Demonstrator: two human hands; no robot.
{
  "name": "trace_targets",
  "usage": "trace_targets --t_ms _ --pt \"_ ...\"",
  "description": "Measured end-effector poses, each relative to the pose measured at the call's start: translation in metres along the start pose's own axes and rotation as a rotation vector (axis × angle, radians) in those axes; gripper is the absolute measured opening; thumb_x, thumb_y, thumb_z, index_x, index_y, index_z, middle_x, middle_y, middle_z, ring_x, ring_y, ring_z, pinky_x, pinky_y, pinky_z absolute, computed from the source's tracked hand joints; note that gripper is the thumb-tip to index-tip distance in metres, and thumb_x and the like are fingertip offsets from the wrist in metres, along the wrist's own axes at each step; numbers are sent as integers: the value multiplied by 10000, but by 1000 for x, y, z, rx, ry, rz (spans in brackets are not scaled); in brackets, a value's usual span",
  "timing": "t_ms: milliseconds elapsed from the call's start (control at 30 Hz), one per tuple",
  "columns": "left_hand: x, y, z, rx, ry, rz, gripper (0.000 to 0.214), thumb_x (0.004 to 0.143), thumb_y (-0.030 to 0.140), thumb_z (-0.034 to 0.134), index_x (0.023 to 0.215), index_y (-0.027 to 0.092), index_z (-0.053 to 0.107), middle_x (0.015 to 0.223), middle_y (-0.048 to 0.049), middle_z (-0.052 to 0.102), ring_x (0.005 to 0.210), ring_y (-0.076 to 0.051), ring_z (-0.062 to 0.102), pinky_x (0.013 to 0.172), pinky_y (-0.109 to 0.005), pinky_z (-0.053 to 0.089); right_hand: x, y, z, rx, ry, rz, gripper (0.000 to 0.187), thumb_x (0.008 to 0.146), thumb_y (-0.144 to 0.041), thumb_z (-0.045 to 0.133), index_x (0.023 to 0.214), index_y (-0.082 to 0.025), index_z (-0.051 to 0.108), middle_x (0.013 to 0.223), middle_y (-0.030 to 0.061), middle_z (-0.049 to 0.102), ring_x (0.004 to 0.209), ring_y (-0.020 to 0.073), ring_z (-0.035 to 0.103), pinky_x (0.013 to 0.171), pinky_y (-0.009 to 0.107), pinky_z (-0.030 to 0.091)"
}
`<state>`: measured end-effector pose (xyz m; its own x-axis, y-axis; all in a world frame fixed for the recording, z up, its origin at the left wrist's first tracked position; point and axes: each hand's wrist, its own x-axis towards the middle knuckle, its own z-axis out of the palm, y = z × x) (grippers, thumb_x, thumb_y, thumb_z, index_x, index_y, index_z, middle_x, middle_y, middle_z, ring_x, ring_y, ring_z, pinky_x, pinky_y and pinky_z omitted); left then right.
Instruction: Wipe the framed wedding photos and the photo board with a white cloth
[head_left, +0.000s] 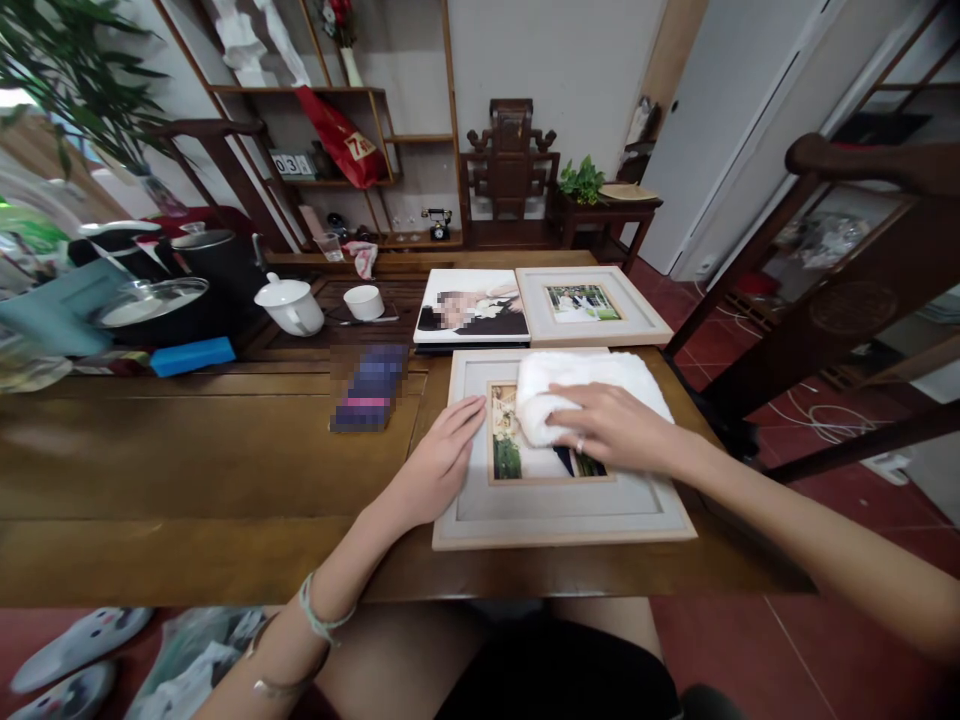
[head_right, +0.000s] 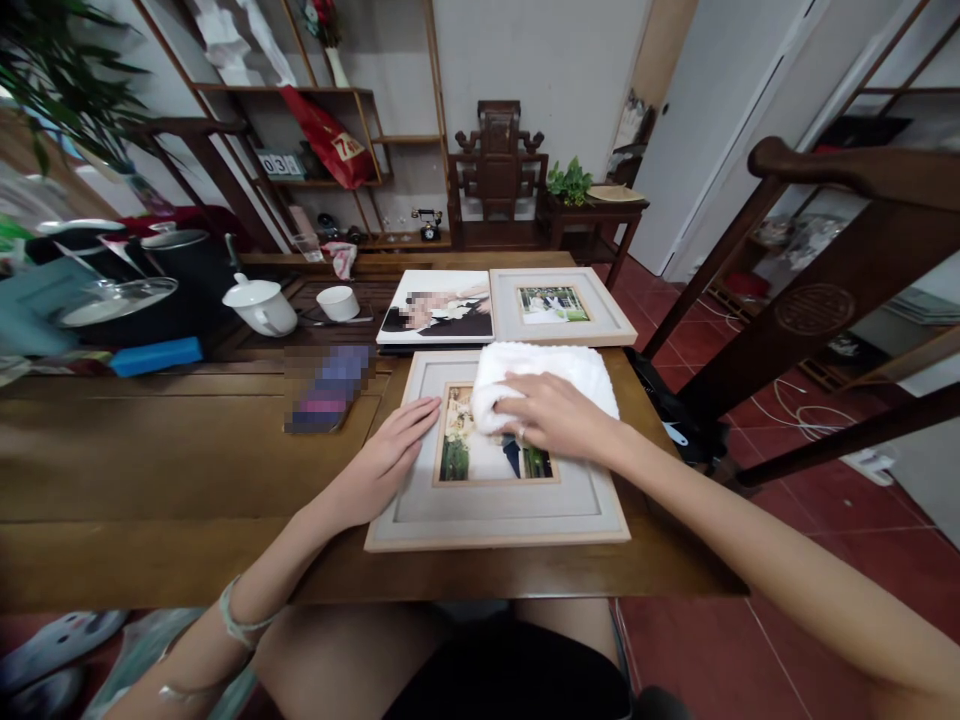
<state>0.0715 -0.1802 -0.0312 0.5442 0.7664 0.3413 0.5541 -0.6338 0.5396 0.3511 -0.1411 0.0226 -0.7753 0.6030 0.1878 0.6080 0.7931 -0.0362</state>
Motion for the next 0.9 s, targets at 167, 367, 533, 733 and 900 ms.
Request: trace_targets --t_ms 167,367,533,733,900 --pt "0 0 1 5 17 25 466 972 141 298 1425 136 405 1480 -150 402 1406 -247 309 1169 -514 276 -34 -68 -12 92 -53 -132 159 861 -247 568 983 -237 669 1286 115 602 1047 302 625 815 455 505" --pt "-1 -2 2 12 22 28 462 972 144 296 1419 119 410 1473 -159 409 1405 -252 309 1168 -520 276 -49 -94 -2 122 39 -161 175 846 -239 578 993 -245 672 1363 117 543 1219 339 513 894 514 468" --pt "0 0 1 6 2 6 469 969 147 296 1425 122 404 1483 -155 397 1410 -245 301 1173 -516 263 -29 -56 11 64 46 -68 222 863 -183 548 1047 -202 670 1383 152 515 1336 337 389 1047 599 317" --pt "0 1 0 -5 -14 -14 476 968 143 288 1431 138 397 1497 -140 382 1421 -236 284 1179 -512 250 4 11 16 -81 178 24 218 923 -195 496 1071 -171 654 1336 155 554 1350 342 369 1090 645 207" --pt "1 0 0 -3 -12 -11 474 969 142 286 1430 131 399 1492 -149 388 1417 -246 291 1174 -523 257 22 37 20 -51 180 34 208 923 -180 502 1070 -156 647 1333 183 546 1347 337 377 1080 629 246"
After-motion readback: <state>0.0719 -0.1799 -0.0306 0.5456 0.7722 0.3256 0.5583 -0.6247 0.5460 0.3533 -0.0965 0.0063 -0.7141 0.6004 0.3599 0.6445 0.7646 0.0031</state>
